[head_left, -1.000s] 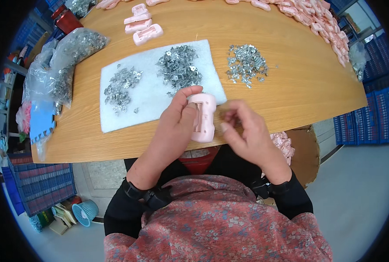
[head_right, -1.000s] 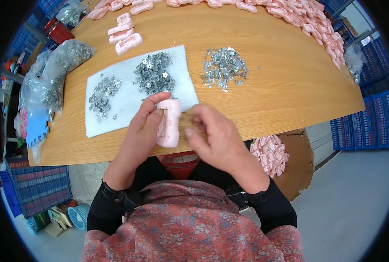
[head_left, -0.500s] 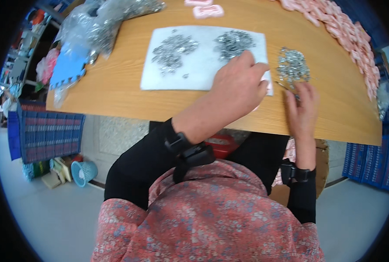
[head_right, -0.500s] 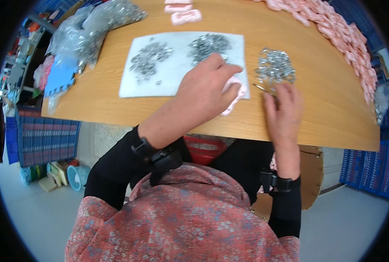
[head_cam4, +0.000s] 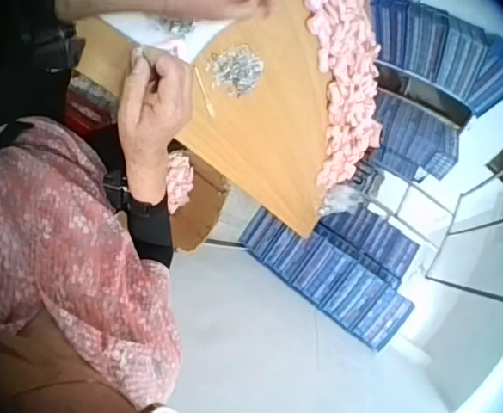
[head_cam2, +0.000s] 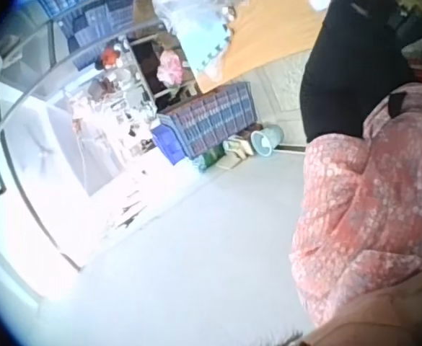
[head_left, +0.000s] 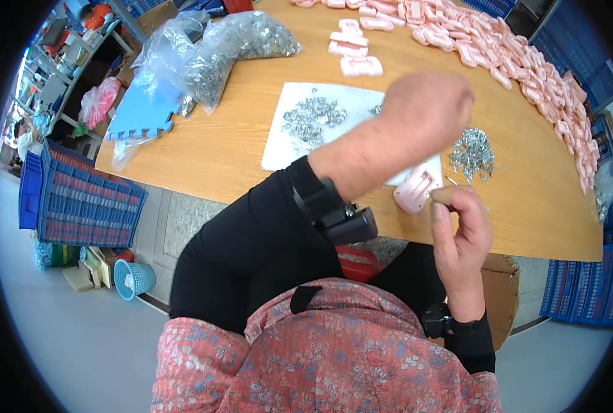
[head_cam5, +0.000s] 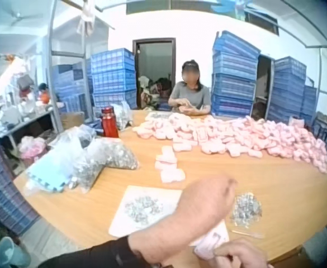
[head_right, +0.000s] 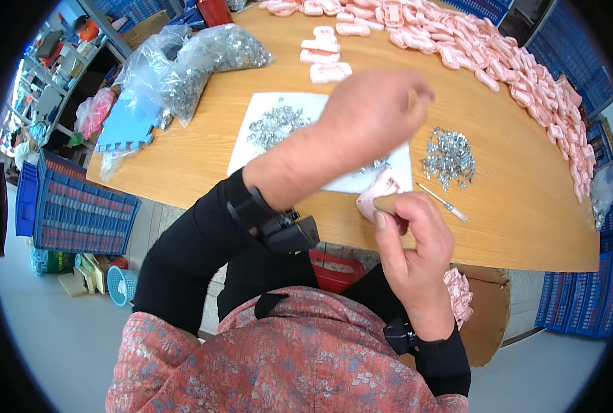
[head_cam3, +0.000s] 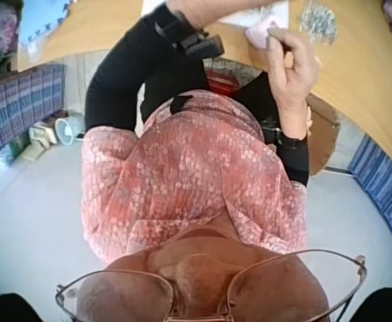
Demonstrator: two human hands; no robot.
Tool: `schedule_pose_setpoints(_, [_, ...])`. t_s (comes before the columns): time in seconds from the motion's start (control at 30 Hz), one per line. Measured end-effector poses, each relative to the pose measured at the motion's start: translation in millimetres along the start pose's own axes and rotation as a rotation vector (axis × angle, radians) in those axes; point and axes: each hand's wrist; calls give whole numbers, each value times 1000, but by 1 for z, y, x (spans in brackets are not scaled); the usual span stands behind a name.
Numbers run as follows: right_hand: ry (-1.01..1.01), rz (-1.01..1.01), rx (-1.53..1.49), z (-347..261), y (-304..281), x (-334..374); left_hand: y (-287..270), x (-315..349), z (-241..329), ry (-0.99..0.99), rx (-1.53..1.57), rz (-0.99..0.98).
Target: The person assembles pink plastic hair clips by inserting small metal components into them using a small tool. They pick up a clip, insert the metal piece, and place the finished clip on the table, repeating this process for multiple units.
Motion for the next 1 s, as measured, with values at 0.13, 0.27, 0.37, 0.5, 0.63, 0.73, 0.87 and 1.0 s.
schedule_pose_setpoints(0.13, [-101, 81, -40, -21, -18, -15, 1, 16, 25, 364, -474, -443])
schedule_pose_setpoints(0.27, [-307, -52, 115, -30, -36, -51, 16, 47, 31, 527, -8, -390])
schedule_pose_setpoints(0.37, [29, -60, -93, -27, -46, -60, 2, 45, 40, 503, 179, -374])
schedule_pose_setpoints(0.5, [249, 0, -527, -1, -44, -60, -74, 24, 89, 381, 191, -476])
schedule_pose_setpoints(0.63, [391, -168, -537, -1, -21, -45, -137, 8, 94, 4, 1107, -249])
schedule_pose_setpoints(0.73, [380, -332, -637, -26, 18, -30, -192, 14, 93, 93, 1672, -109])
schedule_pose_setpoints(0.87, [277, -549, -665, -50, 49, -29, -226, 13, 84, 159, 2289, -129])
schedule_pose_setpoints(1.0, [283, -569, -833, -61, 71, -34, -232, 4, 62, 1, 2423, -1])
Point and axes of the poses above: each hand's wrist, its own x-axis away from the middle knuckle, its own y-axis out of the palm, z = x × y, and after that the axes turned 8 degrees about x, right-handed
